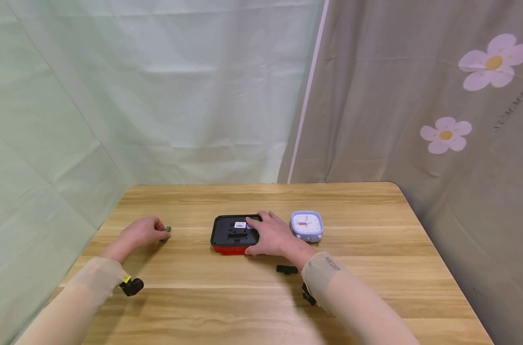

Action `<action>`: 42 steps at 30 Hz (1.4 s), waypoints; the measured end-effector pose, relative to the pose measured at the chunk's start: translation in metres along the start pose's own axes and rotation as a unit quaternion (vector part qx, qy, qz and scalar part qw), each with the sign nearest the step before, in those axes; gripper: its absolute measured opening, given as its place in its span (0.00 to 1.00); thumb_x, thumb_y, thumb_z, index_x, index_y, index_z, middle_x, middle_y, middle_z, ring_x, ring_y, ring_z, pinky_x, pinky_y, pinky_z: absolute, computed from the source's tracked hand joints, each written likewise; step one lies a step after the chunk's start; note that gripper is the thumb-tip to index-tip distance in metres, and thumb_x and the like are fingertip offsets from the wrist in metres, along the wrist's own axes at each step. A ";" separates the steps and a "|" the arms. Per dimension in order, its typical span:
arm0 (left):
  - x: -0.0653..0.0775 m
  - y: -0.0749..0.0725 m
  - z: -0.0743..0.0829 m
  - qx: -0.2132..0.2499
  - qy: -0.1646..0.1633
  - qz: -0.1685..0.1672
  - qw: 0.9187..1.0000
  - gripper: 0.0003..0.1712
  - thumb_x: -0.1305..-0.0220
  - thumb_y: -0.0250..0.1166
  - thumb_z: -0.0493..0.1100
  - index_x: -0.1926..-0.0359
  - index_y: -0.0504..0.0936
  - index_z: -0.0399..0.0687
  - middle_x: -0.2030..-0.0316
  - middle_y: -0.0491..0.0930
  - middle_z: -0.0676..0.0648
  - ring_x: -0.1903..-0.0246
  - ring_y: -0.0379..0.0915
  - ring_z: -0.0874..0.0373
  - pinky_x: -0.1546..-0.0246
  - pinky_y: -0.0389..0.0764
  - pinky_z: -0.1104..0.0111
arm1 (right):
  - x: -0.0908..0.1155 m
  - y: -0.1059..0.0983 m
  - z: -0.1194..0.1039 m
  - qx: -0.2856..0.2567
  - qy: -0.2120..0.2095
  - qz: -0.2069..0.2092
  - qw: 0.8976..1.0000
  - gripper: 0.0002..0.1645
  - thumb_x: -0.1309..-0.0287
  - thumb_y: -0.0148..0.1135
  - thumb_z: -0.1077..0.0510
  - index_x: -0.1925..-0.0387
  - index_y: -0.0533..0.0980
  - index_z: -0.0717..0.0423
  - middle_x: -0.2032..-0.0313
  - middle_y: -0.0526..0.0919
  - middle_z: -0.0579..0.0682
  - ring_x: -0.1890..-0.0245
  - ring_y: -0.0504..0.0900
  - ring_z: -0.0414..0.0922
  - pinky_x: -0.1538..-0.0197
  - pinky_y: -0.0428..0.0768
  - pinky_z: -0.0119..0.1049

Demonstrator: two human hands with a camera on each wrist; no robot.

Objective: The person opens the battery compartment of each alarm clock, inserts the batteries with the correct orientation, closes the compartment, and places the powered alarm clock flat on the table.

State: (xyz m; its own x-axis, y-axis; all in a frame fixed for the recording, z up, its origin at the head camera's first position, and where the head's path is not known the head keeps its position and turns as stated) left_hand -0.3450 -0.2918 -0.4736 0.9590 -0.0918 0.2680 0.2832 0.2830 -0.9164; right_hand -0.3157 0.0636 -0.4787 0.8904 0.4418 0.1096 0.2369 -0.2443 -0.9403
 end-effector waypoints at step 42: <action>-0.006 0.004 0.016 0.003 0.058 0.032 0.998 0.10 0.37 0.69 0.44 0.58 0.82 0.43 0.65 0.79 0.47 0.67 0.72 0.52 0.61 0.75 0.55 | 0.000 0.000 0.000 -0.004 -0.003 0.005 1.000 0.59 0.52 0.73 0.26 0.22 0.61 0.34 0.23 0.56 0.55 0.24 0.53 0.62 0.28 0.59 0.58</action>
Point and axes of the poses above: each hand's wrist, its own x-axis away from the middle knuckle, its own y-axis out of the palm, z = x × y, the point moved 8 cm from there along -x, towards the middle knuckle
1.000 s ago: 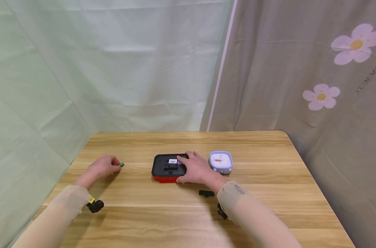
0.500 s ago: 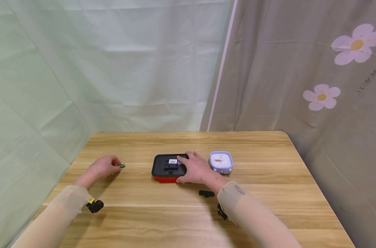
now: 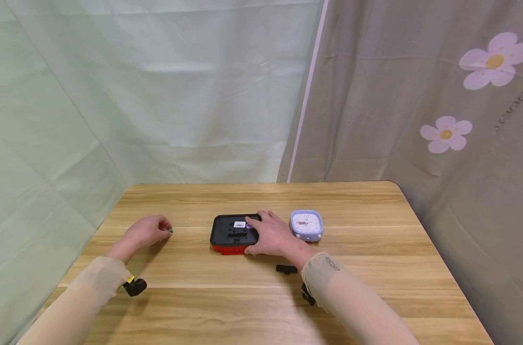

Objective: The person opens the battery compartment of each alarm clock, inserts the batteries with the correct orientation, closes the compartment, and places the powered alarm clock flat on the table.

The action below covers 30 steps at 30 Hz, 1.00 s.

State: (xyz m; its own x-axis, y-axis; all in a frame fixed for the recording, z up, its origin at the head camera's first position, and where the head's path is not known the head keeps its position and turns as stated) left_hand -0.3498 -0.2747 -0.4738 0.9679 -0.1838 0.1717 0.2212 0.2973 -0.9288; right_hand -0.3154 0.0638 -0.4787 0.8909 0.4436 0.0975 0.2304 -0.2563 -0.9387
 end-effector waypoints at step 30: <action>-0.001 0.009 0.060 -0.034 0.107 0.011 0.994 0.05 0.37 0.72 0.44 0.62 0.85 0.50 0.65 0.82 0.52 0.64 0.75 0.55 0.57 0.77 0.53 | -0.001 0.001 0.001 -0.003 0.002 -0.001 1.000 0.59 0.53 0.73 0.26 0.22 0.61 0.34 0.23 0.56 0.55 0.24 0.53 0.61 0.28 0.60 0.57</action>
Point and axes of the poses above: each hand's wrist, its own x-axis away from the middle knuckle, its own y-axis out of the palm, z = x × y, the point moved 8 cm from there along -x, towards the middle knuckle
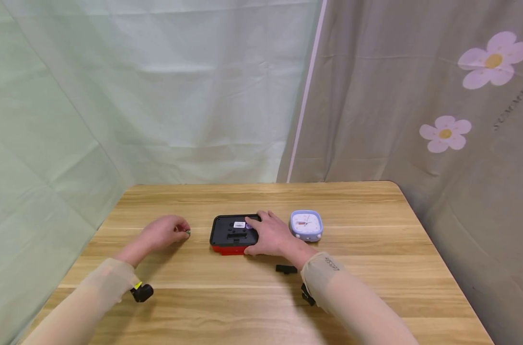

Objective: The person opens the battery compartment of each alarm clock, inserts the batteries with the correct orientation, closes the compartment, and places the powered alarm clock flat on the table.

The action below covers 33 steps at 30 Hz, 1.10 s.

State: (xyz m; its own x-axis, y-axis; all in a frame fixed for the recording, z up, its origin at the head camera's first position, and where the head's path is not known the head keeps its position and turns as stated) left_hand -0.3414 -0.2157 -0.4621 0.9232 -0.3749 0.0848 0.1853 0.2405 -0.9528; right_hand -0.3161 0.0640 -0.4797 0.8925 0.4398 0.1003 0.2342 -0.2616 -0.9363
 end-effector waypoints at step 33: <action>-0.003 -0.028 0.038 0.065 0.051 0.034 0.996 0.12 0.28 0.66 0.44 0.47 0.85 0.46 0.59 0.83 0.51 0.57 0.77 0.52 0.56 0.78 0.53 | 0.001 0.000 -0.001 0.001 -0.001 -0.002 1.000 0.59 0.52 0.72 0.26 0.22 0.61 0.34 0.23 0.56 0.54 0.23 0.52 0.62 0.27 0.58 0.57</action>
Point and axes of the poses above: each hand's wrist, its own x-axis away from the middle knuckle, its own y-axis out of the palm, z = x × y, the point moved 8 cm from there along -x, towards the middle knuckle
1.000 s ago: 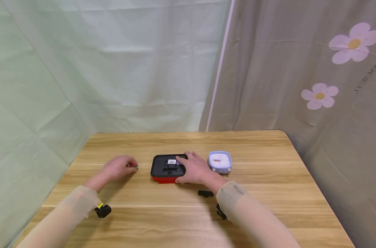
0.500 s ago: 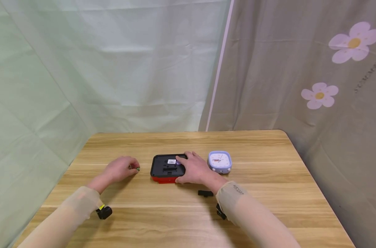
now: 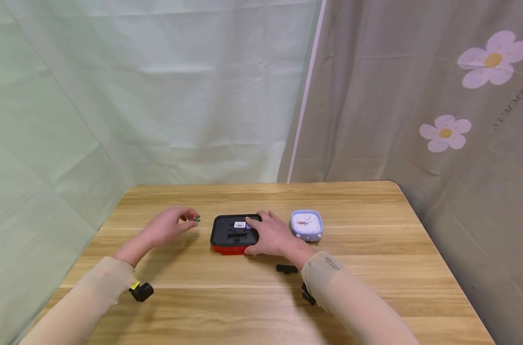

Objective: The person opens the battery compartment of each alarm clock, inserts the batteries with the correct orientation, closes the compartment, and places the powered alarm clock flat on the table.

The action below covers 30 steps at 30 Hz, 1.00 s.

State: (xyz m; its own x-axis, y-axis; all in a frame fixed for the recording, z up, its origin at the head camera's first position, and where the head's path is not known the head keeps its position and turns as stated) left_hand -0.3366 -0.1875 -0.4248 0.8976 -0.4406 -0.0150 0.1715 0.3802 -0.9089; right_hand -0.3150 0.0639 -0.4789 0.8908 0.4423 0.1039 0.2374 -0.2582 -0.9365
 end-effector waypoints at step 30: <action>-0.001 -0.008 0.044 0.145 -0.016 -0.011 0.989 0.15 0.29 0.66 0.44 0.43 0.84 0.53 0.59 0.82 0.52 0.58 0.76 0.54 0.61 0.77 0.59 | -0.001 0.001 0.000 0.002 -0.010 0.007 1.000 0.59 0.52 0.72 0.26 0.21 0.61 0.36 0.23 0.56 0.56 0.24 0.52 0.64 0.27 0.58 0.58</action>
State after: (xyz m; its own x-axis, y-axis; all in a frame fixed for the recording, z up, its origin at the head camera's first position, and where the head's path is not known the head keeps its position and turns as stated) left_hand -0.3215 -0.1543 -0.3993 0.9036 -0.4279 0.0209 0.2967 0.5898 -0.7511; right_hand -0.3154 0.0630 -0.4801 0.8857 0.4565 0.0849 0.2246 -0.2612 -0.9388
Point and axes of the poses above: each hand's wrist, its own x-axis away from the middle knuckle, its own y-axis out of the palm, z = x × y, the point moved 8 cm from there along -x, towards the middle knuckle
